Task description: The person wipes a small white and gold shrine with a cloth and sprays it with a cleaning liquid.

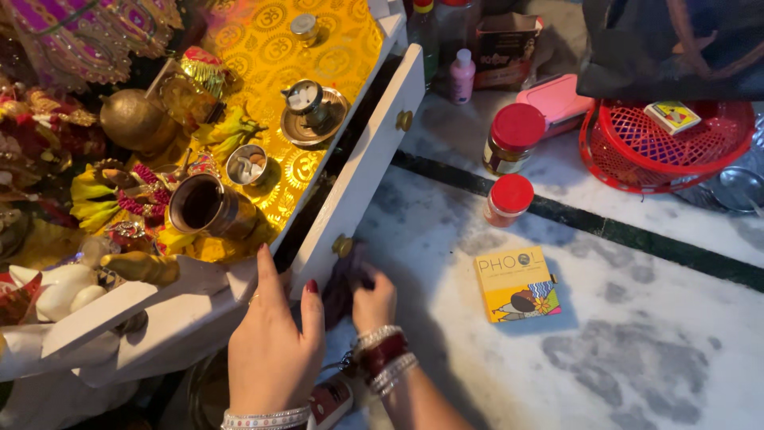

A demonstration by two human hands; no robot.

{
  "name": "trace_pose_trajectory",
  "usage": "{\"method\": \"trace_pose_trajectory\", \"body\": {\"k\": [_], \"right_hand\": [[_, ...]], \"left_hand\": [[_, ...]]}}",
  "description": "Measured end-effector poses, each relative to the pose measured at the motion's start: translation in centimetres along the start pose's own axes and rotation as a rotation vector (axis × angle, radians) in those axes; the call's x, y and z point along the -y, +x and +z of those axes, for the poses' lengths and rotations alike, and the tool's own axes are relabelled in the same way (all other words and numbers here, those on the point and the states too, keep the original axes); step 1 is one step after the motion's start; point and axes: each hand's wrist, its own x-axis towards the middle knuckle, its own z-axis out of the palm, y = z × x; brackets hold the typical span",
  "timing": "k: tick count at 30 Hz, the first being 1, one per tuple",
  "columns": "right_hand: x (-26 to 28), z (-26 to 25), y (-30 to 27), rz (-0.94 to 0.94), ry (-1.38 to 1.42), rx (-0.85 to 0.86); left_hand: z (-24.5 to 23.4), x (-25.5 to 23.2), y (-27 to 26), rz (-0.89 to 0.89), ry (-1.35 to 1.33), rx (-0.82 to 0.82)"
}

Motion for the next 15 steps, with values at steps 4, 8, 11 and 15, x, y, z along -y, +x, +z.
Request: {"method": "trace_pose_trajectory", "body": {"k": [4, 8, 11, 15], "right_hand": [[2.6, -2.2, -1.8, 0.144, 0.581, -0.018], [5.6, -0.6, -2.2, -0.726, -0.059, 0.051], [5.4, 1.5, -1.2, -0.746, -0.147, -0.009], [5.9, 3.0, -0.2, -0.768, -0.176, -0.066]], "left_hand": [[-0.1, 0.7, 0.0, 0.025, 0.029, 0.015], [-0.2, 1.2, 0.0, 0.035, -0.029, 0.004], [-0.1, 1.0, -0.3, 0.0, -0.012, 0.031], [0.1, 0.7, -0.5, 0.039, -0.03, -0.005]]}}
